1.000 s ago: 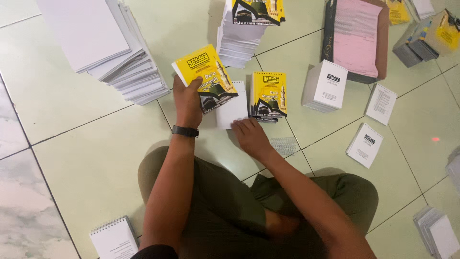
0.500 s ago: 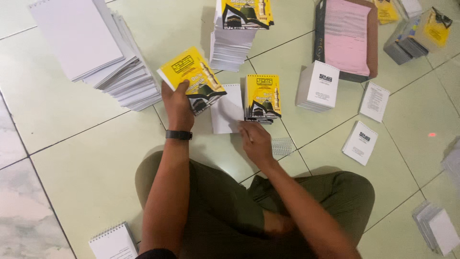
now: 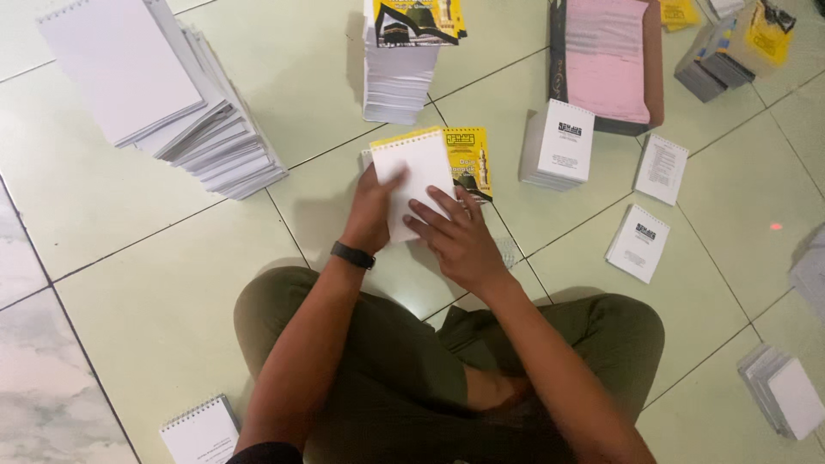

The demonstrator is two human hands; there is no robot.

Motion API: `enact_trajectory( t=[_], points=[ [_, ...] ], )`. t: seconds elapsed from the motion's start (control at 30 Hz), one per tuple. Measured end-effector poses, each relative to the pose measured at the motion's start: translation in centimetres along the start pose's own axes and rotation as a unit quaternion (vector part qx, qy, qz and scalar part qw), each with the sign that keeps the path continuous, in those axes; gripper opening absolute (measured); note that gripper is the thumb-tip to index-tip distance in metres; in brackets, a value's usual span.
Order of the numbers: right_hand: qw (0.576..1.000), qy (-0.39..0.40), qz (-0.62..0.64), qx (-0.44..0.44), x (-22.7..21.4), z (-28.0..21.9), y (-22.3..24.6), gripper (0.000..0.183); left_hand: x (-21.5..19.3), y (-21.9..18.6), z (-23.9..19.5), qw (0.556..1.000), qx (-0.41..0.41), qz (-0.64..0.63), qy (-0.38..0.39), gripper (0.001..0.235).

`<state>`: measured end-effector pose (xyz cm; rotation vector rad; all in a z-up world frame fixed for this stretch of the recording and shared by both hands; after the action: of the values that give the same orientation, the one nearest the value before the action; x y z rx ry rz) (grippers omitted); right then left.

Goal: The person sits on the floor and assembles small spiral notebooks by hand. They insert metal spiral bindings into the holes of the paper stacks, then place the completed notebooks into yellow covers and stack them.

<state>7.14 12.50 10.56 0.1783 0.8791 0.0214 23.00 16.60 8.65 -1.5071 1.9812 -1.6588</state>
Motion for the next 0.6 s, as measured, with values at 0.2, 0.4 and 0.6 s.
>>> enact_trajectory(
  t=[0.2,0.4,0.6],
  points=[
    [0.790,-0.132,0.375,0.467,-4.4,-3.0,-2.0,0.099,4.0,0.1,-4.5,0.970,0.087,0.203,0.098,0.087],
    [0.773,-0.123,0.281,0.556,1.2,-13.5,-5.0,0.030,2.4,8.4,-7.2,0.912,0.194,0.360,0.033,0.067],
    [0.783,-0.077,0.197,0.585,6.0,-15.5,-3.0,0.028,-1.0,11.2,-8.2,0.943,0.114,0.311,-0.040,0.060]
  ],
)
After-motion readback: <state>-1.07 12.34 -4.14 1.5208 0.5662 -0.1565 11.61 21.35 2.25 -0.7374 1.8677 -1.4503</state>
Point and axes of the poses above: each hand's wrist, its own z-axis towards the middle knuckle, its own x-axis out of the palm, y = z × x, the point moved 4 cm from there along z, towards the middle knuckle, and after that the axes turned 9 degrees about -y, right-handed, at the moved point
